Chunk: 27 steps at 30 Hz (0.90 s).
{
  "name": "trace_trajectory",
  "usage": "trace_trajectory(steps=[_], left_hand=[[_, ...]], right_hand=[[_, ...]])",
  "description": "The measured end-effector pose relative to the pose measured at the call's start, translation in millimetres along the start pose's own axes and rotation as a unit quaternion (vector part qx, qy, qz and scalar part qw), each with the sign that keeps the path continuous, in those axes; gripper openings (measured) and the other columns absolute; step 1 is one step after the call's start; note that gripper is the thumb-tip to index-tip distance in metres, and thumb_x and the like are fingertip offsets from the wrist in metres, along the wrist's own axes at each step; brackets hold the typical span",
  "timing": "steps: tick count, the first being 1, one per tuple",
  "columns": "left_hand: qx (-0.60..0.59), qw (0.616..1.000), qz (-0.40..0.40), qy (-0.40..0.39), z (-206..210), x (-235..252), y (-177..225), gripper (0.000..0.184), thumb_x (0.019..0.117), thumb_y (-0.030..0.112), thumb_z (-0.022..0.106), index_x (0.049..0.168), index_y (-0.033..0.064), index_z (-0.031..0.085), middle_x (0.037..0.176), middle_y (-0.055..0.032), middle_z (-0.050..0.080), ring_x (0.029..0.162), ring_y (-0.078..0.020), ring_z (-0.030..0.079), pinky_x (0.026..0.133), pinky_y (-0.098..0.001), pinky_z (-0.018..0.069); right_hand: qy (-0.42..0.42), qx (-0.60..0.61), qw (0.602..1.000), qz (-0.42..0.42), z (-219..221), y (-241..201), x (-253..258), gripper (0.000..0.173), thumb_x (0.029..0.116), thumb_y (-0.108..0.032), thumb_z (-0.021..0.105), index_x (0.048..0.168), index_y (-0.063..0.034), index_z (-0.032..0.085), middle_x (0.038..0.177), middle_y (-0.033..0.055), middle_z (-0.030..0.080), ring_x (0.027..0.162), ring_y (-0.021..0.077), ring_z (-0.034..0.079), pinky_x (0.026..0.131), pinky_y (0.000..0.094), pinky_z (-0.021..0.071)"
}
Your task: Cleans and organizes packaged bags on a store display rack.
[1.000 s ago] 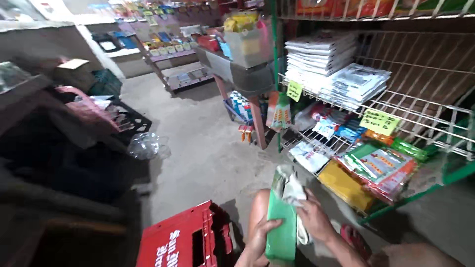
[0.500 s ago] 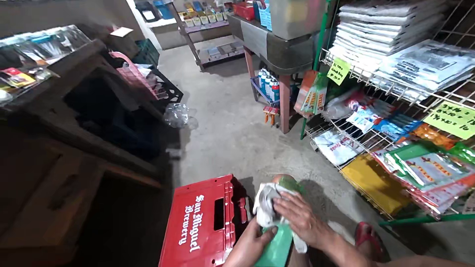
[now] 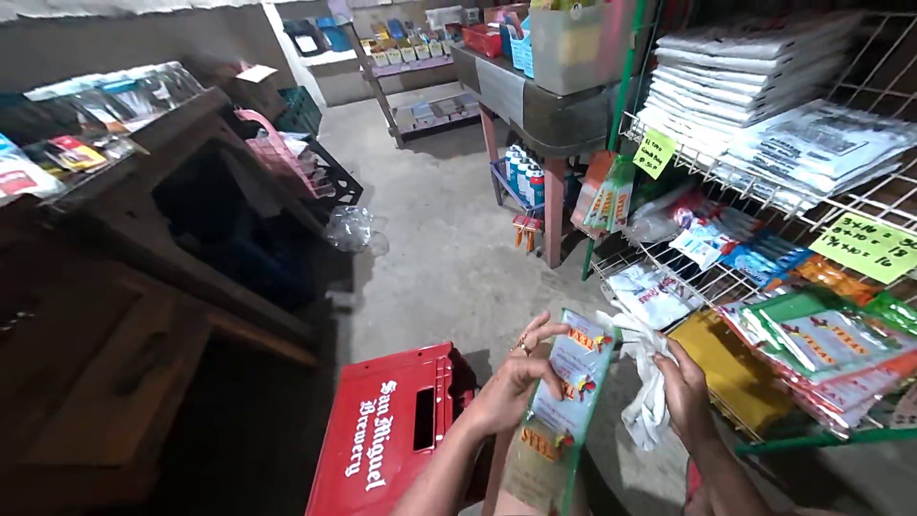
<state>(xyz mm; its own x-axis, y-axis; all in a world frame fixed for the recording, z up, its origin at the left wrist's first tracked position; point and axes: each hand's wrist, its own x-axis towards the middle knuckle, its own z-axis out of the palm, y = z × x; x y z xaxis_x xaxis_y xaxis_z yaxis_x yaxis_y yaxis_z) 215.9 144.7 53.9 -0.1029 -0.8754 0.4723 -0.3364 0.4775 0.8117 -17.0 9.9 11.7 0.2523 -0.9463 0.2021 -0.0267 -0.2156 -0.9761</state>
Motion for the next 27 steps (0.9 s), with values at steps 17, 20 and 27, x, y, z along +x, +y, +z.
trace_trajectory(steps=[17,20,27], left_hand=[[-0.392,0.817,-0.315,0.282,11.8,-127.0,-0.1,0.097,0.0777,0.088,0.050,0.138,0.0138,0.062,0.123,-0.0056,0.072,0.109,-0.0200,0.070,0.091,-0.0383,0.0591],[-0.363,0.782,-0.355,0.360,44.4,-125.2,39.2,0.062,0.0867,0.045,0.074,0.130,0.0065,0.053,0.105,-0.0011,0.074,0.094,-0.0127,0.072,0.085,-0.0324,0.0605],[-0.327,0.752,-0.349,0.454,74.1,-107.9,42.9,0.031,0.1085,0.009,0.031,0.116,0.0005,0.060,0.093,-0.0044,0.075,0.086,-0.0126,0.073,0.082,-0.0320,0.0613]], right_hand=[[-0.241,-0.238,0.872,-0.354,101.2,7.2,-34.2,0.039,0.0935,-0.029,0.053,0.125,-0.0173,0.074,0.137,0.0073,0.066,0.133,0.0376,0.056,0.106,0.0641,0.0421],[-0.240,-0.231,0.872,-0.359,102.8,7.6,-37.0,0.039,0.0926,-0.027,0.054,0.124,-0.0163,0.075,0.137,0.0083,0.066,0.132,0.0382,0.056,0.105,0.0629,0.0426],[-0.277,-0.124,0.903,-0.305,80.2,14.1,-12.4,0.038,0.0864,-0.005,0.057,0.120,-0.0033,0.074,0.133,0.0159,0.067,0.131,0.0363,0.058,0.112,0.0476,0.0450]])
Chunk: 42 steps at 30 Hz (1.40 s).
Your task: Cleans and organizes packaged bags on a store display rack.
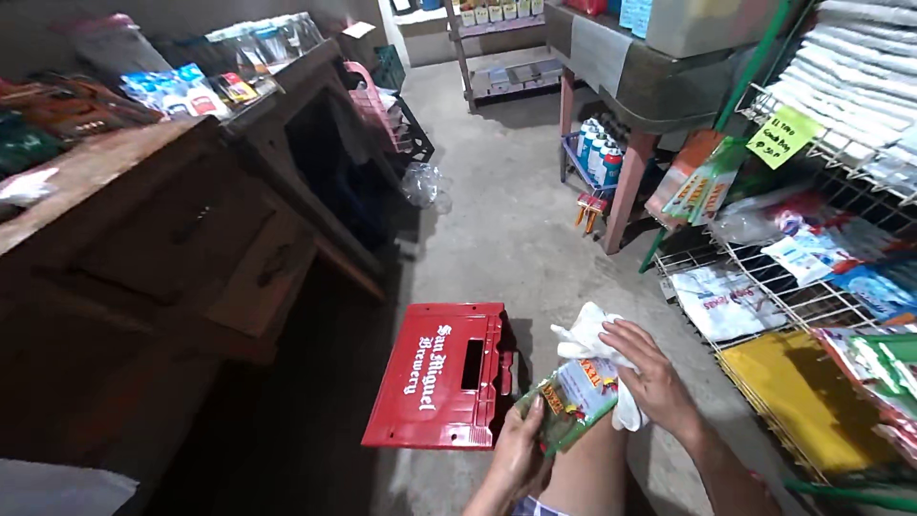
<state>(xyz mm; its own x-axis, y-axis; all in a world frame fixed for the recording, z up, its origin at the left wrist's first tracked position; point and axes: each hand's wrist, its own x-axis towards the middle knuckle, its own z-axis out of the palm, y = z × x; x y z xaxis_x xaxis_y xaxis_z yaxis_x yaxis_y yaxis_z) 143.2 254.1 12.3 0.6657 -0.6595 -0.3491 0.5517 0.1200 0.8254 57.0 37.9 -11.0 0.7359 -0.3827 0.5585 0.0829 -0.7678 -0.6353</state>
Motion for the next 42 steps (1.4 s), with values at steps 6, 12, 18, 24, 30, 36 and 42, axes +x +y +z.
trace_trajectory(steps=[6,12,18,24,30,36,42], left_hand=[[-0.114,0.993,-0.012,-0.026,5.8,-6.3,4.1,0.036,0.1123,0.021,0.025,0.133,0.0057,0.050,0.106,-0.0053,0.073,0.096,-0.0153,0.073,0.086,-0.0344,0.0611],[-0.227,0.972,-0.022,-0.058,5.5,-11.2,-7.8,0.045,0.1084,0.023,0.028,0.096,0.0194,0.071,0.094,-0.0010,0.077,0.090,-0.0108,0.073,0.082,-0.0314,0.0614],[-0.142,0.989,-0.029,0.024,-0.3,0.8,-7.2,0.045,0.1132,0.029,0.018,0.120,0.0067,0.057,0.099,-0.0054,0.075,0.094,-0.0154,0.074,0.085,-0.0353,0.0621],[-0.111,0.991,-0.025,0.066,16.4,3.3,4.2,0.041,0.1132,0.021,0.019,0.113,0.0060,0.056,0.091,-0.0050,0.076,0.084,-0.0142,0.075,0.076,-0.0321,0.0636],[-0.015,0.997,0.023,0.067,9.4,8.0,-1.7,0.041,0.1118,0.017,0.018,0.114,0.0032,0.057,0.089,-0.0031,0.075,0.083,-0.0119,0.074,0.079,-0.0320,0.0627],[0.136,0.982,0.120,-0.049,12.8,12.4,28.4,0.038,0.1069,0.012,0.026,0.106,0.0091,0.064,0.086,0.0064,0.074,0.079,-0.0035,0.071,0.078,-0.0257,0.0611],[0.450,0.792,0.102,-0.401,76.5,66.6,107.7,0.037,0.1083,0.023,0.037,0.111,0.0007,0.067,0.094,0.0023,0.066,0.084,0.0020,0.061,0.080,-0.0218,0.0536]], right_hand=[[0.104,-0.061,0.991,0.059,-30.1,-31.9,13.0,0.034,0.0852,0.002,0.059,0.116,0.0026,0.074,0.127,0.0224,0.068,0.117,0.0380,0.066,0.101,0.0491,0.0528],[0.005,-0.122,0.984,-0.131,50.9,-89.9,-29.1,0.031,0.0968,-0.019,0.055,0.124,-0.0200,0.071,0.132,0.0051,0.069,0.125,0.0230,0.062,0.106,0.0433,0.0471],[0.018,-0.177,0.984,-0.028,30.4,-48.0,-7.5,0.036,0.0832,-0.005,0.065,0.114,-0.0168,0.079,0.126,0.0064,0.072,0.113,0.0315,0.068,0.089,0.0524,0.0552],[0.043,-0.061,0.988,0.133,4.5,-19.7,19.9,0.038,0.0828,-0.002,0.055,0.113,-0.0078,0.078,0.129,0.0115,0.069,0.120,0.0372,0.062,0.099,0.0532,0.0504],[0.051,0.061,0.964,0.254,-8.9,5.1,10.2,0.040,0.0937,-0.001,0.043,0.124,0.0070,0.068,0.124,0.0243,0.068,0.120,0.0337,0.063,0.106,0.0468,0.0465],[0.124,0.064,0.936,0.324,-45.5,35.9,-11.2,0.035,0.0978,0.002,0.043,0.123,0.0089,0.067,0.124,0.0235,0.068,0.119,0.0289,0.064,0.105,0.0472,0.0484],[0.173,0.181,0.919,0.305,-115.1,30.4,-16.1,0.040,0.0945,0.001,0.038,0.124,0.0061,0.065,0.125,0.0111,0.067,0.109,0.0047,0.063,0.094,0.0236,0.0512]])
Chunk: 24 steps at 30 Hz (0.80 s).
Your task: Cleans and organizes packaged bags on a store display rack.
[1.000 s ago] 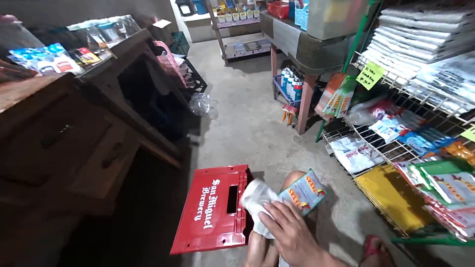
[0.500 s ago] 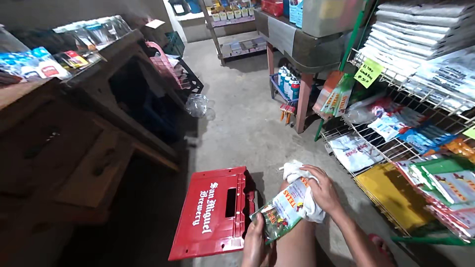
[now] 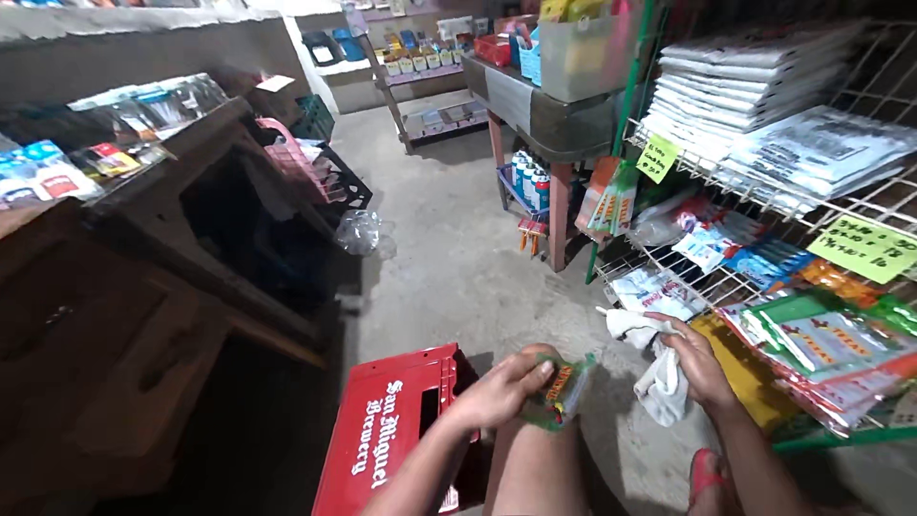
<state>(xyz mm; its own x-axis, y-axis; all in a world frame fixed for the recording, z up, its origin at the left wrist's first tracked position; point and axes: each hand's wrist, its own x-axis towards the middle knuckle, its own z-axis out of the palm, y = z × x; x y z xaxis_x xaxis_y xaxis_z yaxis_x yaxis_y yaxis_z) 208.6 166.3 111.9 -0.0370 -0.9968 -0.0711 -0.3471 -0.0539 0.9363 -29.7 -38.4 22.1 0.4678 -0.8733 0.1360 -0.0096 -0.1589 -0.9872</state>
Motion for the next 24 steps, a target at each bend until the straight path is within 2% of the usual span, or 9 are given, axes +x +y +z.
trace_trajectory(steps=[3,5,7,10,13,16,19,22,24], left_hand=[[0.134,0.976,0.004,-0.174,-9.9,58.1,38.7,0.038,0.1096,0.022,0.037,0.103,-0.0027,0.066,0.086,-0.0040,0.062,0.078,-0.0056,0.058,0.076,-0.0290,0.0503],[0.217,0.946,0.006,-0.242,-4.7,89.2,60.7,0.040,0.1110,0.023,0.037,0.105,-0.0039,0.066,0.089,-0.0102,0.064,0.080,-0.0145,0.060,0.078,-0.0377,0.0515],[0.279,0.917,0.049,-0.281,4.7,113.4,74.8,0.040,0.1109,0.023,0.038,0.106,-0.0052,0.066,0.096,-0.0160,0.065,0.088,-0.0232,0.063,0.084,-0.0452,0.0505],[0.320,0.886,0.115,-0.316,22.5,135.1,90.8,0.038,0.1106,0.022,0.041,0.102,-0.0048,0.066,0.094,-0.0172,0.065,0.087,-0.0263,0.062,0.081,-0.0473,0.0494],[0.323,0.880,0.160,-0.309,36.8,147.4,101.2,0.035,0.1097,0.020,0.044,0.101,-0.0038,0.068,0.089,-0.0163,0.065,0.082,-0.0265,0.062,0.078,-0.0462,0.0499],[0.280,0.904,0.187,-0.262,38.8,154.2,100.0,0.032,0.1083,0.020,0.046,0.100,-0.0022,0.068,0.084,-0.0122,0.064,0.076,-0.0194,0.060,0.073,-0.0394,0.0496],[0.128,0.953,0.187,-0.202,30.2,155.6,82.3,0.042,0.1067,0.030,0.044,0.130,-0.0001,0.062,0.097,-0.0020,0.067,0.083,-0.0035,0.062,0.079,-0.0256,0.0537],[-0.077,0.972,0.166,-0.150,31.9,165.1,43.4,0.079,0.0945,0.064,0.057,0.144,0.0024,0.049,0.115,0.0043,0.070,0.102,-0.0070,0.068,0.090,-0.0306,0.0579],[-0.140,0.975,0.141,-0.099,46.9,170.2,25.0,0.065,0.0934,0.045,0.067,0.138,0.0000,0.052,0.112,0.0050,0.070,0.100,-0.0076,0.068,0.091,-0.0306,0.0580]], right_hand=[[-0.148,-0.129,0.978,-0.070,-20.7,-17.3,-9.3,0.041,0.0914,0.005,0.043,0.123,0.0055,0.069,0.133,0.0213,0.063,0.126,0.0256,0.058,0.108,0.0405,0.0464],[-0.229,-0.174,0.954,-0.079,-29.9,-24.8,-17.3,0.033,0.0930,-0.012,0.057,0.119,0.0015,0.072,0.129,0.0202,0.064,0.122,0.0271,0.060,0.105,0.0426,0.0480],[-0.267,-0.189,0.941,-0.082,-36.5,-27.3,-24.2,0.047,0.0850,-0.037,0.074,0.114,-0.0001,0.074,0.123,0.0193,0.065,0.115,0.0256,0.062,0.099,0.0421,0.0506],[-0.282,-0.190,0.940,-0.033,-37.4,-32.0,-32.3,0.064,0.0736,-0.041,0.086,0.120,0.0004,0.071,0.131,0.0200,0.061,0.122,0.0261,0.058,0.105,0.0427,0.0480],[-0.247,-0.184,0.950,-0.056,-38.2,-33.1,-36.3,0.048,0.0875,-0.036,0.075,0.119,0.0003,0.072,0.129,0.0184,0.063,0.121,0.0211,0.061,0.106,0.0373,0.0489],[-0.192,-0.164,0.962,-0.108,-44.3,-32.1,-36.7,0.039,0.0924,-0.030,0.070,0.112,0.0033,0.075,0.124,0.0188,0.066,0.115,0.0188,0.064,0.103,0.0338,0.0509],[-0.140,-0.132,0.977,-0.096,-51.0,-27.7,-38.1,0.036,0.0920,-0.024,0.069,0.112,0.0053,0.073,0.123,0.0176,0.067,0.115,0.0146,0.064,0.103,0.0295,0.0499],[-0.112,-0.096,0.987,-0.058,-58.7,-18.3,-38.3,0.036,0.0927,-0.023,0.069,0.115,0.0049,0.072,0.124,0.0152,0.068,0.117,0.0097,0.063,0.105,0.0265,0.0483],[-0.101,-0.073,0.992,-0.026,-62.4,-16.8,-37.9,0.035,0.0932,-0.021,0.068,0.116,0.0055,0.071,0.125,0.0142,0.068,0.118,0.0083,0.062,0.106,0.0261,0.0479]])
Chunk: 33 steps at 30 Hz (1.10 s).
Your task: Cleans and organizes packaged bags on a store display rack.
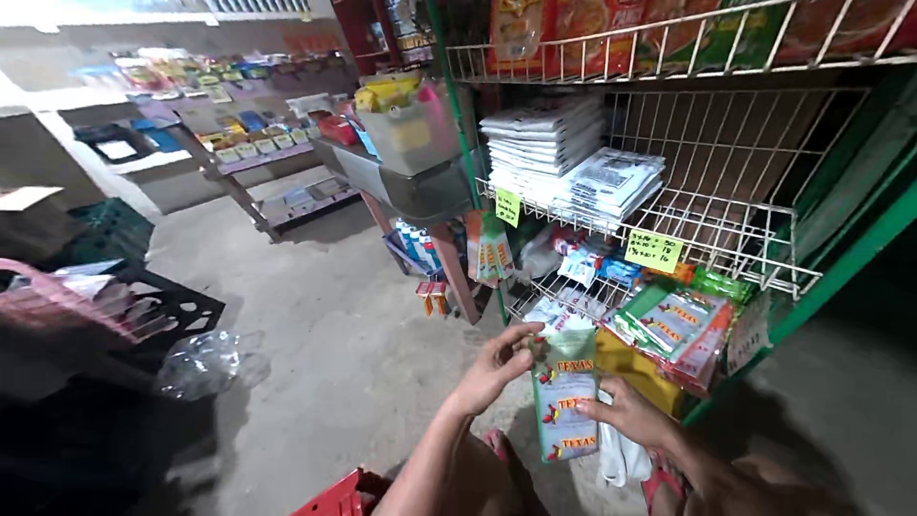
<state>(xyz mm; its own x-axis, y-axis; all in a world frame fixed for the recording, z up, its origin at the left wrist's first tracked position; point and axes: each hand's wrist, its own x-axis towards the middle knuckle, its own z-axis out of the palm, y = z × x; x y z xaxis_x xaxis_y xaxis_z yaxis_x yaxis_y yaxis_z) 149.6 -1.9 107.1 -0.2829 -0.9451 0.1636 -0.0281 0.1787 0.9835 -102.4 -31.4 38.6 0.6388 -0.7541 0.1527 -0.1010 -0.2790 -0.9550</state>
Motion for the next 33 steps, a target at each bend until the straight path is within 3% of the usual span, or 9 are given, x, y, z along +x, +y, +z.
trace_trajectory(steps=[2,4,10,16,21,25,28,31,33], left_hand=[[-0.018,0.999,0.007,0.038,12.1,5.6,-17.0,0.037,0.0931,0.016,0.066,0.126,0.0001,0.060,0.103,0.0067,0.072,0.093,-0.0044,0.069,0.087,-0.0268,0.0582],[-0.028,0.997,0.025,0.069,22.9,12.1,-30.2,0.022,0.0927,0.004,0.064,0.114,0.0016,0.066,0.095,0.0061,0.074,0.085,-0.0030,0.070,0.081,-0.0247,0.0592],[-0.011,0.983,0.074,0.167,47.8,19.7,-55.1,0.024,0.1030,0.007,0.050,0.096,0.0050,0.073,0.082,0.0062,0.073,0.075,-0.0003,0.068,0.074,-0.0222,0.0588],[-0.072,0.990,0.039,0.116,51.8,16.4,-59.8,0.021,0.1035,0.006,0.048,0.107,0.0057,0.068,0.089,0.0067,0.074,0.080,-0.0016,0.070,0.078,-0.0238,0.0601],[-0.094,0.988,0.006,0.126,57.4,14.6,-66.4,0.030,0.1065,0.010,0.041,0.097,0.0089,0.069,0.078,0.0071,0.073,0.071,-0.0012,0.069,0.069,-0.0224,0.0593],[-0.098,0.987,0.018,0.129,57.0,13.1,-72.3,0.030,0.1058,0.009,0.038,0.098,0.0099,0.068,0.079,0.0084,0.072,0.071,-0.0004,0.068,0.069,-0.0222,0.0584],[-0.063,0.989,0.030,0.129,55.7,11.4,-72.4,0.028,0.1044,0.009,0.040,0.097,0.0106,0.068,0.078,0.0107,0.070,0.070,0.0023,0.065,0.067,-0.0198,0.0564],[0.009,0.993,0.044,0.107,54.8,9.8,-74.9,0.026,0.1028,0.009,0.043,0.096,0.0063,0.068,0.078,0.0110,0.066,0.071,0.0056,0.062,0.069,-0.0170,0.0535],[0.045,0.994,0.039,0.086,55.4,8.8,-75.7,0.025,0.1023,0.010,0.045,0.094,0.0047,0.068,0.077,0.0106,0.064,0.071,0.0070,0.059,0.069,-0.0156,0.0515]], right_hand=[[0.018,0.022,0.999,0.033,-3.2,-1.4,1.3,0.033,0.0941,-0.018,0.066,0.118,0.0047,0.069,0.123,0.0112,0.069,0.114,0.0051,0.064,0.103,0.0242,0.0496],[0.036,0.035,0.998,0.042,-4.6,-2.4,1.9,0.030,0.0946,-0.015,0.066,0.118,0.0037,0.069,0.118,0.0079,0.071,0.109,0.0020,0.065,0.101,0.0217,0.0509],[0.052,0.002,0.998,0.018,-6.9,10.1,3.2,0.031,0.0917,-0.020,0.070,0.114,0.0013,0.072,0.114,0.0064,0.073,0.106,0.0015,0.067,0.098,0.0222,0.0530],[0.068,0.011,0.998,0.000,-5.8,17.7,2.7,0.029,0.0904,-0.020,0.071,0.109,0.0014,0.074,0.116,0.0067,0.072,0.109,0.0013,0.066,0.099,0.0208,0.0522],[0.045,0.025,0.999,-0.005,-7.3,22.0,2.9,0.032,0.0887,-0.023,0.073,0.110,0.0007,0.074,0.115,0.0050,0.072,0.108,0.0001,0.065,0.100,0.0205,0.0523],[-0.012,-0.020,0.999,0.033,-23.9,24.1,2.5,0.046,0.0835,-0.033,0.078,0.115,0.0003,0.073,0.124,0.0108,0.067,0.119,0.0104,0.061,0.105,0.0286,0.0489],[0.028,-0.120,0.992,0.026,-32.2,16.6,2.5,0.047,0.0880,-0.041,0.073,0.108,0.0021,0.074,0.113,0.0152,0.071,0.108,0.0200,0.065,0.096,0.0386,0.0520],[0.033,-0.174,0.984,0.030,-40.5,8.0,-0.4,0.052,0.0964,-0.043,0.060,0.123,0.0004,0.071,0.120,0.0170,0.072,0.115,0.0233,0.067,0.103,0.0429,0.0500],[0.031,-0.200,0.979,0.000,-42.0,13.5,-2.2,0.053,0.0978,-0.046,0.057,0.121,0.0004,0.071,0.118,0.0168,0.072,0.114,0.0238,0.067,0.102,0.0433,0.0506]])
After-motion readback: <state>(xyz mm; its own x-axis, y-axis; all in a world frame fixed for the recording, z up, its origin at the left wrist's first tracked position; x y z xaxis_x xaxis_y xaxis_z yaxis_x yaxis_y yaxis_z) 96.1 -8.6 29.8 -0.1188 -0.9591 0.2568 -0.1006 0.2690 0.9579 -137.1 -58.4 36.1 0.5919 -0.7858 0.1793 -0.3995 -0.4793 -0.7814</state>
